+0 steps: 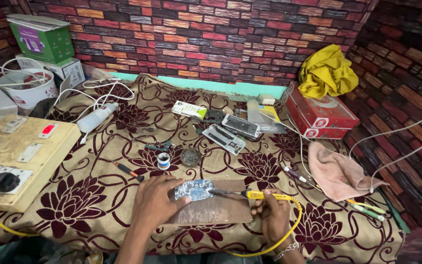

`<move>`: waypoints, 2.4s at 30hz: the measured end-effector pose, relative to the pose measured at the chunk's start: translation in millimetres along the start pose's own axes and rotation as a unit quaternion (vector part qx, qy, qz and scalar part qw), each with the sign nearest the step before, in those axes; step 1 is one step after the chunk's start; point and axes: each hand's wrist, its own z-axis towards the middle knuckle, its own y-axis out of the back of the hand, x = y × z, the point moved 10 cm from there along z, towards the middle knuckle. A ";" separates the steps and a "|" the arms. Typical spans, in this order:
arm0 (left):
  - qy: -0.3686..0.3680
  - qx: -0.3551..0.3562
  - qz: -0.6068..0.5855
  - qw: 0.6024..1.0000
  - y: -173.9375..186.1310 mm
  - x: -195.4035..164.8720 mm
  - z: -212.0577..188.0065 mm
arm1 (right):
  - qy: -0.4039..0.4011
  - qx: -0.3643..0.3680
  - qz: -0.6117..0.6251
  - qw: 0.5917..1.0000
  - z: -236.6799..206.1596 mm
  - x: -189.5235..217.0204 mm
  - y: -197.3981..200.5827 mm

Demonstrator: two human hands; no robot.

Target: The person uses a soldering iron and solder wire to work on a small circuit board placed on a wooden board. They hold the board steady with one hand while applying heat and solder with the other, focusing on specific points on the board.

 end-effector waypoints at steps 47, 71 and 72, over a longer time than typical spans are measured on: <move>-0.035 -0.050 -0.005 0.998 -32.6 -40.0 -13.5 | -0.027 -0.065 0.026 0.997 -2.2 -2.9 62.0; -0.056 -0.066 0.020 0.996 -56.5 -63.3 -14.6 | -0.015 -0.052 0.023 0.998 -4.2 5.9 87.8; -0.056 -0.072 0.017 0.996 -57.6 -62.7 -14.0 | -0.017 -0.043 0.023 0.999 -3.9 4.9 86.5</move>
